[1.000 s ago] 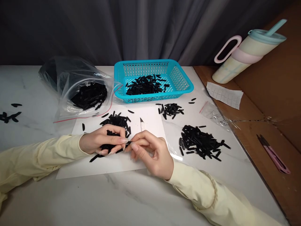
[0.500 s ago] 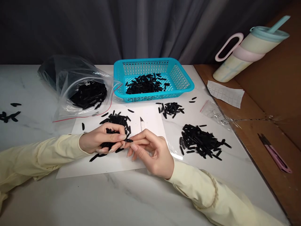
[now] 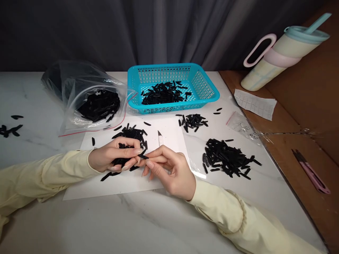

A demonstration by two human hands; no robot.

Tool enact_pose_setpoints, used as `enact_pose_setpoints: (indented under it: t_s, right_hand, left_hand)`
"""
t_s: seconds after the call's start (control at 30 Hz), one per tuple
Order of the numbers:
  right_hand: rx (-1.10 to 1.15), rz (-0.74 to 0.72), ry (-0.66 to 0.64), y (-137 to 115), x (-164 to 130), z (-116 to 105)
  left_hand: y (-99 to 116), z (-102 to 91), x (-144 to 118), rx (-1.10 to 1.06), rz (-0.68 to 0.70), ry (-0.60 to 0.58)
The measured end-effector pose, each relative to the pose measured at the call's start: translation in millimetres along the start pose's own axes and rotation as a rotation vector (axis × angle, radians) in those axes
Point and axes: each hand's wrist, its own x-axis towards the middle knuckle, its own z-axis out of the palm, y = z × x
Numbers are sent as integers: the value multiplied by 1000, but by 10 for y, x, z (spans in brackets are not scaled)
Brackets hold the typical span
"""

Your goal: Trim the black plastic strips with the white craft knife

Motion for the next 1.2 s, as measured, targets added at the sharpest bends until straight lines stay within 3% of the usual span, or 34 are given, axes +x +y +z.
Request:
enact_pose_setpoints:
  t_s: [0.2,0.33,0.53,0.73,0.83,0.9,1.0,1.07,1.13,1.2]
  right_hand:
    - [-38,-20,5,33,6,-3]
    - [-240,-79,-13,6,21,-38]
    - [-797,-175,41,-303,-232,-319]
    - [-1672,-250,385,-431,-712,-921]
    - [-1852,-205,355,-408,-786,-1072]
    - [-1860,-168,376,-430,-746,-1045]
    - [-1753,-293,362,-513,-587,-822]
    - [-1581,-431,266,-557,-443,-583]
    - [-1426,-458,116,-557,-291,-309]
    - [-1418,-472,-40,-507,-150,-51]
  left_hand:
    - [5,5,3,1,3,4]
    - [-5,11,28,11,18,26]
    - [-1,44,36,76,-4,12]
    - [1,20,48,19,-14,-2]
    - [-12,0,63,-34,-11,0]
    - [-20,-10,71,-43,-2,-12]
    - [-25,-18,79,-40,11,-17]
    - [-25,-18,81,-39,13,-7]
    - [-23,-14,81,-36,8,4]
    - [-23,-6,79,-29,6,10]
